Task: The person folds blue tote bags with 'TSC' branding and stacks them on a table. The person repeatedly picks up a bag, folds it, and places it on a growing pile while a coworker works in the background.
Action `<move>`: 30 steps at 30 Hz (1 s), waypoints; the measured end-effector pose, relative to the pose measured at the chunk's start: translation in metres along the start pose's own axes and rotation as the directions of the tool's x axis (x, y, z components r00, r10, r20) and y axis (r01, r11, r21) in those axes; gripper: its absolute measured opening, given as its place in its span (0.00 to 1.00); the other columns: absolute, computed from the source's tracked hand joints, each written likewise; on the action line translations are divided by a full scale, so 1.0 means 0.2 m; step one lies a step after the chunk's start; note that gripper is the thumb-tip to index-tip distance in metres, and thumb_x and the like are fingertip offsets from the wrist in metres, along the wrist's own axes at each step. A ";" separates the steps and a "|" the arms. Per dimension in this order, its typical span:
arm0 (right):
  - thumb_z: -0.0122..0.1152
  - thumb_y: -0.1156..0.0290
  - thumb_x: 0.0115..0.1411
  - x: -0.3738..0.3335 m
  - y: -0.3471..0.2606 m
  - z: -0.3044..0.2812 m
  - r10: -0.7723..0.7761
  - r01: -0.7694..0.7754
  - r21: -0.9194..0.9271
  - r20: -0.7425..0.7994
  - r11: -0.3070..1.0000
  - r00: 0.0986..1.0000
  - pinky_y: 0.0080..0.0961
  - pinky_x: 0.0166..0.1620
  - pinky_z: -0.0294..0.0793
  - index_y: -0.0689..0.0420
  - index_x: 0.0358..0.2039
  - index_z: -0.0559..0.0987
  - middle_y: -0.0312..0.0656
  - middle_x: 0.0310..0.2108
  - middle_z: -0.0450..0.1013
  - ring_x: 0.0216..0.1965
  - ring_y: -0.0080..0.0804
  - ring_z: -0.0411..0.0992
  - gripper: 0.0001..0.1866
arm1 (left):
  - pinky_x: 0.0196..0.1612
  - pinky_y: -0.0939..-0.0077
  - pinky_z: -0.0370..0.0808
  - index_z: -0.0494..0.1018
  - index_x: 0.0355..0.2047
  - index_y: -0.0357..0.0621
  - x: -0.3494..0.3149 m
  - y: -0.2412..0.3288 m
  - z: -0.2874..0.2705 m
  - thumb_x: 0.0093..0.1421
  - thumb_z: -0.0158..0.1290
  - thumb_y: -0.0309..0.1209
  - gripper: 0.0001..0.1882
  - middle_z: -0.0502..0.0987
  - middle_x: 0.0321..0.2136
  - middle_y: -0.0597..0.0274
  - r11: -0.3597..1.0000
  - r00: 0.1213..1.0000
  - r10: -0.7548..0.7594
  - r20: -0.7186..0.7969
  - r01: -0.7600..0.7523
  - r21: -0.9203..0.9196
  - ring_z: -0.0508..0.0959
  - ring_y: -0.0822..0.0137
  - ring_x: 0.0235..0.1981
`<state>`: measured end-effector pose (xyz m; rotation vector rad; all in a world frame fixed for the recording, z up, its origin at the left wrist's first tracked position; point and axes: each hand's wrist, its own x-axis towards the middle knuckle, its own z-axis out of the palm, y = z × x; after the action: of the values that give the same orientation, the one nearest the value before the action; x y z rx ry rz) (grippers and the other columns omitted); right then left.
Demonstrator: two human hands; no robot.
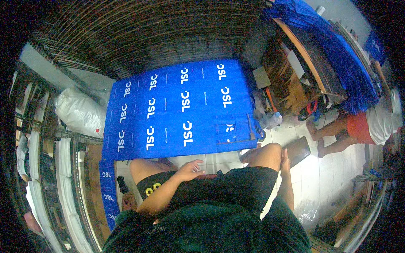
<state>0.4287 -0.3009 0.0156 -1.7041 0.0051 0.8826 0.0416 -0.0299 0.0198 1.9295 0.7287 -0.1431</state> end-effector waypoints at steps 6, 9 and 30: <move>0.35 0.31 0.53 -0.06 0.12 -0.15 0.130 -0.134 0.006 0.189 0.991 0.973 0.27 0.38 0.62 0.53 0.32 0.75 0.38 0.28 0.73 0.32 0.27 0.68 0.36 | 0.37 0.68 0.74 0.64 0.50 0.47 -0.02 0.03 -0.02 0.50 0.57 0.47 0.31 0.75 0.33 0.53 1.000 1.000 0.017 0.002 -0.017 0.005 0.77 0.61 0.31; 0.38 0.32 0.53 -0.04 0.12 -0.11 0.069 -0.070 0.043 0.006 0.997 0.998 0.21 0.29 0.56 0.49 0.20 0.71 0.31 0.18 0.68 0.24 0.23 0.62 0.31 | 0.39 0.68 0.73 0.65 0.50 0.47 -0.01 0.02 -0.02 0.49 0.57 0.49 0.32 0.75 0.33 0.53 1.000 1.000 -0.001 0.015 0.001 0.021 0.76 0.58 0.33; 0.60 0.57 0.54 -0.06 -1.63 -0.32 -0.760 0.757 -0.140 -0.279 0.638 0.588 0.11 0.18 0.59 0.53 0.32 0.73 0.27 0.18 0.65 0.16 0.13 0.62 0.13 | 0.37 0.71 0.73 0.65 0.50 0.43 -0.02 -0.05 0.00 0.49 0.59 0.42 0.30 0.75 0.32 0.54 0.999 0.999 -0.019 -0.029 0.017 -0.051 0.76 0.64 0.32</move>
<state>0.5972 -0.2479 0.2966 -1.6015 -0.4918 -0.0534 0.0328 -0.0290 0.0128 1.8805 0.7621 -0.1068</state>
